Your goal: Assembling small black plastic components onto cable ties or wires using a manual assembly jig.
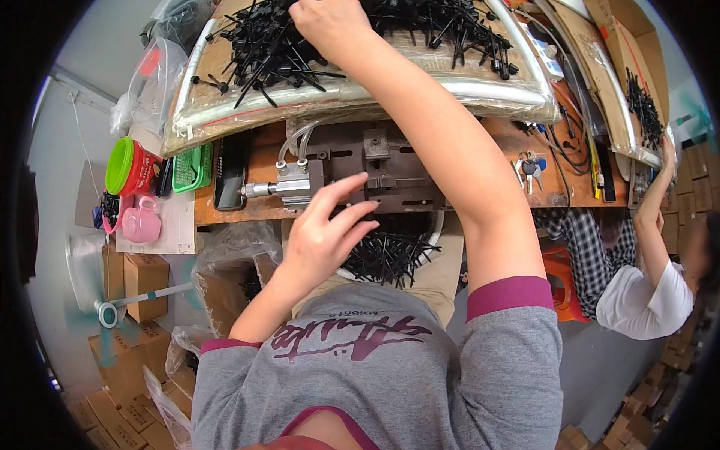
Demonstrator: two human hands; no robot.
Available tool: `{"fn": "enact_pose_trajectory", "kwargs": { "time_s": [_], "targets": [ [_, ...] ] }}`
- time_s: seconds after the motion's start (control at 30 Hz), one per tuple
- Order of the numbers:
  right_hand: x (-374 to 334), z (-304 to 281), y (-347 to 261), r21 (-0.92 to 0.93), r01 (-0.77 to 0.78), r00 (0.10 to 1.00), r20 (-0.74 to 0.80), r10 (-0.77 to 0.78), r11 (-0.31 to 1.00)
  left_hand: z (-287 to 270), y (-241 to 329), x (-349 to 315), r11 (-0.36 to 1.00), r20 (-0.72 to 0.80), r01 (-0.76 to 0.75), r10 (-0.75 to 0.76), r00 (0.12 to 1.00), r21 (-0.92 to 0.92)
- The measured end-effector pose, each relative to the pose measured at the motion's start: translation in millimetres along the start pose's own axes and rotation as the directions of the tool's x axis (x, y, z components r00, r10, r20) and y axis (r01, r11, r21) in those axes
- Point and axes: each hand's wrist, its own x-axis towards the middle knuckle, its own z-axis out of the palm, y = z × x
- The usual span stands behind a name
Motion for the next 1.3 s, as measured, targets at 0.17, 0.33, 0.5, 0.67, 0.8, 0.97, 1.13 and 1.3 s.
{"fn": "enact_pose_trajectory", "kwargs": {
  "time_s": [0.17, 0.33, 0.5, 0.67, 0.8, 0.97, 1.13, 1.3],
  "targets": [
    [-37, 2, 26, 0.007, -0.020, 0.994, 0.111, 0.019, 1.000, 27, -2, -17, 1.000, 0.003, 0.008, -0.008, 1.000, 0.001],
    [-66, -32, 41, 0.178, -0.049, 0.999, 0.030, 0.044, 0.983, 43, -14, -21, 0.989, 0.001, -0.015, 0.015, 1.000, 0.147],
    [-95, -49, 61, 0.494, -0.285, 0.958, 0.165, 0.233, 0.822, 50, -12, -20, 0.960, 0.059, -0.072, 0.058, 0.997, 0.270],
    [-110, -53, 74, 0.546, -0.334, 0.941, 0.142, 0.308, 0.768, 47, -15, -12, 0.961, 0.087, -0.055, 0.032, 0.996, 0.271],
    [-113, -59, 95, 0.812, -0.553, 0.739, 0.375, 0.560, 0.186, 48, -16, -13, 0.966, 0.109, -0.032, 0.004, 0.994, 0.256],
    [-133, -58, 135, 0.829, -0.457, 0.557, 0.549, 0.623, -0.322, 39, -13, -6, 0.977, 0.135, -0.054, 0.027, 0.990, 0.204],
    [-139, -107, 71, 0.759, -0.432, 0.624, 0.641, 0.447, -0.487, 14, 0, 22, 0.925, -0.090, 0.169, -0.211, 0.973, -0.341],
    [-163, -137, -3, 0.510, -0.595, 0.559, 0.818, 0.136, -0.621, -1, -2, 39, 0.420, 0.077, 0.268, -0.418, 0.905, -0.867]
  ]
}}
